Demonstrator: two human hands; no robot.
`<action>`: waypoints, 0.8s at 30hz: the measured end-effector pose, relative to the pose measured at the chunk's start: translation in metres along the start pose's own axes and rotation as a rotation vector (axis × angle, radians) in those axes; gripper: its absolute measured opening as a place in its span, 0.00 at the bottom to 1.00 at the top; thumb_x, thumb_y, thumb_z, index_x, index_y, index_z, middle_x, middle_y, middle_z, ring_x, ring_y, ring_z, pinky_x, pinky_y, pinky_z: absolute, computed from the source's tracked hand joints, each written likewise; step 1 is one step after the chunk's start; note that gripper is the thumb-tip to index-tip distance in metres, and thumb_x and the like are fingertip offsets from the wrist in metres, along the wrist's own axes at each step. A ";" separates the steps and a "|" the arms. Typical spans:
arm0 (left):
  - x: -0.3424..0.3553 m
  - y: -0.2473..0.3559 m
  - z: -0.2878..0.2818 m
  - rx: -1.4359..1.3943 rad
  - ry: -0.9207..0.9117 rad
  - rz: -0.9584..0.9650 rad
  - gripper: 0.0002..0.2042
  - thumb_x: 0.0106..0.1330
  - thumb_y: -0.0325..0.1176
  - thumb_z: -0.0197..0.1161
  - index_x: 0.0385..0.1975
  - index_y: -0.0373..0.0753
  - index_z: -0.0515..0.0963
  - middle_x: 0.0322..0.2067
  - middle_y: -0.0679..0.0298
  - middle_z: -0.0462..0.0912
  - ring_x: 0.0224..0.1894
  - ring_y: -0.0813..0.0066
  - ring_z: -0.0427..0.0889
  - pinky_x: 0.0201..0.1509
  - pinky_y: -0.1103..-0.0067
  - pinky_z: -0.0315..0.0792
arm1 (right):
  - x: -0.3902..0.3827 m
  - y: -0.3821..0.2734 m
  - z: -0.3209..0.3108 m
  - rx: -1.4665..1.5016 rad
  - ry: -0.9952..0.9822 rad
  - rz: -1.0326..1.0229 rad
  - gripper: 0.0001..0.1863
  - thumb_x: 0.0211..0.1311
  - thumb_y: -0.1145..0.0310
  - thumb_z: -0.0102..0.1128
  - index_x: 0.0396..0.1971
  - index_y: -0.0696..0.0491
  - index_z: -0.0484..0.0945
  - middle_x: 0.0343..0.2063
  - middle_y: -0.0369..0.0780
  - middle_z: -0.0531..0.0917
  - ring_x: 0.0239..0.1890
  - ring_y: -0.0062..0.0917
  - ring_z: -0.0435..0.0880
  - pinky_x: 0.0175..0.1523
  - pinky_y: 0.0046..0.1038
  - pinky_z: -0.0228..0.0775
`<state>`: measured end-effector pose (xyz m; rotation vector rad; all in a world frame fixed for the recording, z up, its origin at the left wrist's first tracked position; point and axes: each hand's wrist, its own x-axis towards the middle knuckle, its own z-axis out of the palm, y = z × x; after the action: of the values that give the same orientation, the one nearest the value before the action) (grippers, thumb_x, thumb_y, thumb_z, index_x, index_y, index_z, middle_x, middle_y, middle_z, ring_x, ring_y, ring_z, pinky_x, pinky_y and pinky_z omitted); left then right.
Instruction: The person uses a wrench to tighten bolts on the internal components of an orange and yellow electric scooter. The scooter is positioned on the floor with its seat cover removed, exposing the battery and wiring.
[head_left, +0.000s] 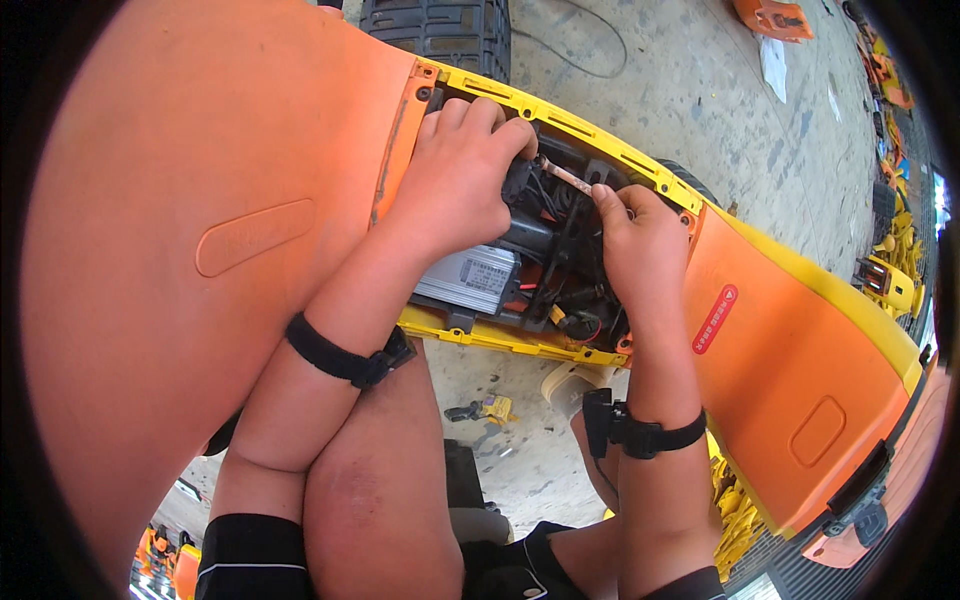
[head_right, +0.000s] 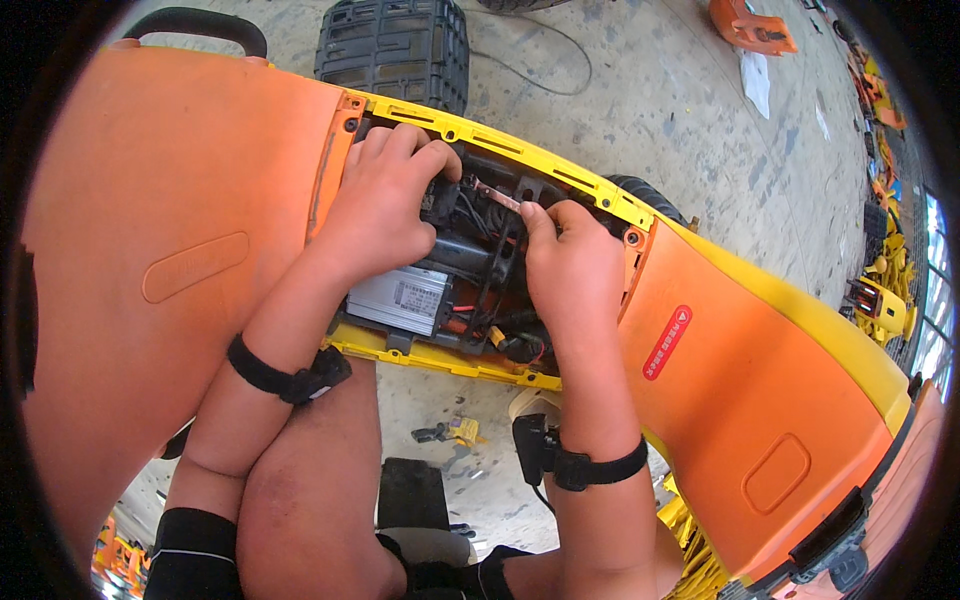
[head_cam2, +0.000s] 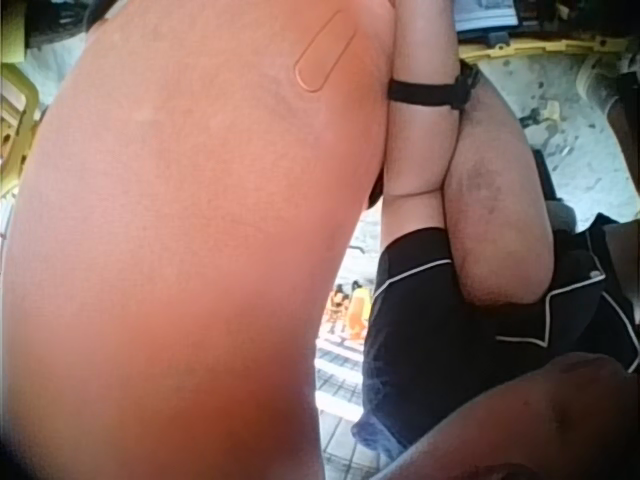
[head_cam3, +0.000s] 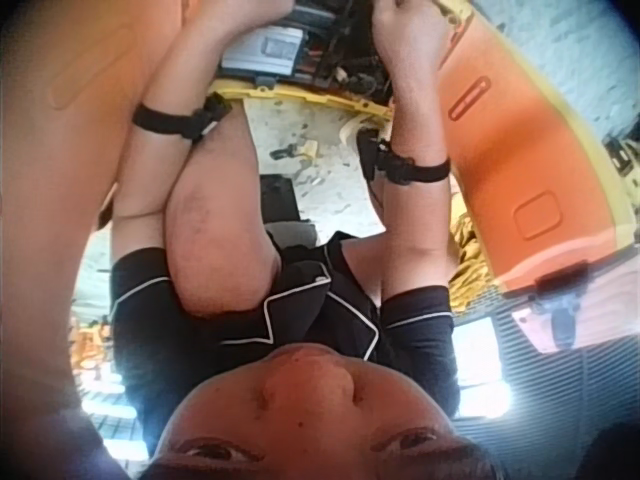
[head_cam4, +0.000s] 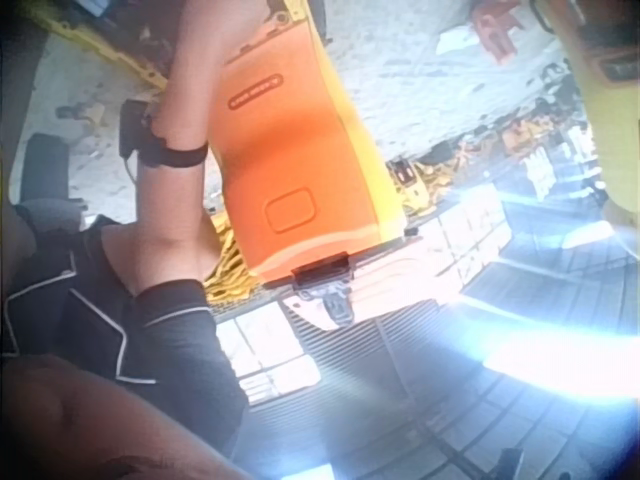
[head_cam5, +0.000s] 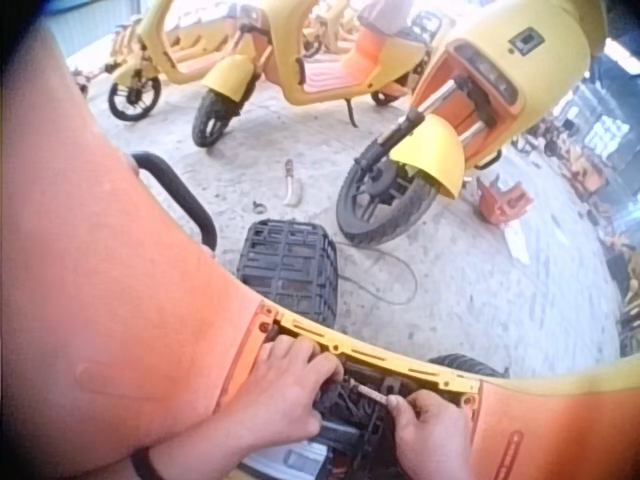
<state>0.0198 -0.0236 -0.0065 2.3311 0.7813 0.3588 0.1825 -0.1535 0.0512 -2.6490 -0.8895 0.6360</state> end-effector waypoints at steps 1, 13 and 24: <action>0.000 0.000 0.000 -0.004 0.000 0.000 0.25 0.45 0.20 0.69 0.46 0.47 0.81 0.46 0.61 0.75 0.56 0.53 0.73 0.64 0.63 0.65 | -0.002 0.000 0.001 0.034 0.006 0.017 0.20 0.73 0.53 0.68 0.36 0.58 0.88 0.26 0.51 0.87 0.32 0.48 0.89 0.41 0.42 0.79; 0.000 0.000 -0.001 0.005 0.002 0.001 0.25 0.45 0.20 0.69 0.47 0.47 0.81 0.47 0.61 0.76 0.57 0.52 0.73 0.64 0.63 0.65 | -0.010 0.000 0.005 0.144 0.059 0.069 0.19 0.73 0.56 0.69 0.36 0.60 0.87 0.23 0.51 0.85 0.26 0.43 0.84 0.37 0.40 0.75; 0.000 0.001 -0.002 0.009 0.000 -0.007 0.24 0.46 0.20 0.69 0.46 0.47 0.81 0.47 0.61 0.76 0.57 0.52 0.73 0.64 0.63 0.65 | -0.018 0.001 0.013 0.055 0.061 0.067 0.19 0.74 0.53 0.67 0.35 0.57 0.88 0.25 0.54 0.86 0.30 0.54 0.86 0.37 0.46 0.76</action>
<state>0.0191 -0.0236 -0.0042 2.3363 0.7923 0.3536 0.1640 -0.1640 0.0457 -2.6432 -0.7578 0.5831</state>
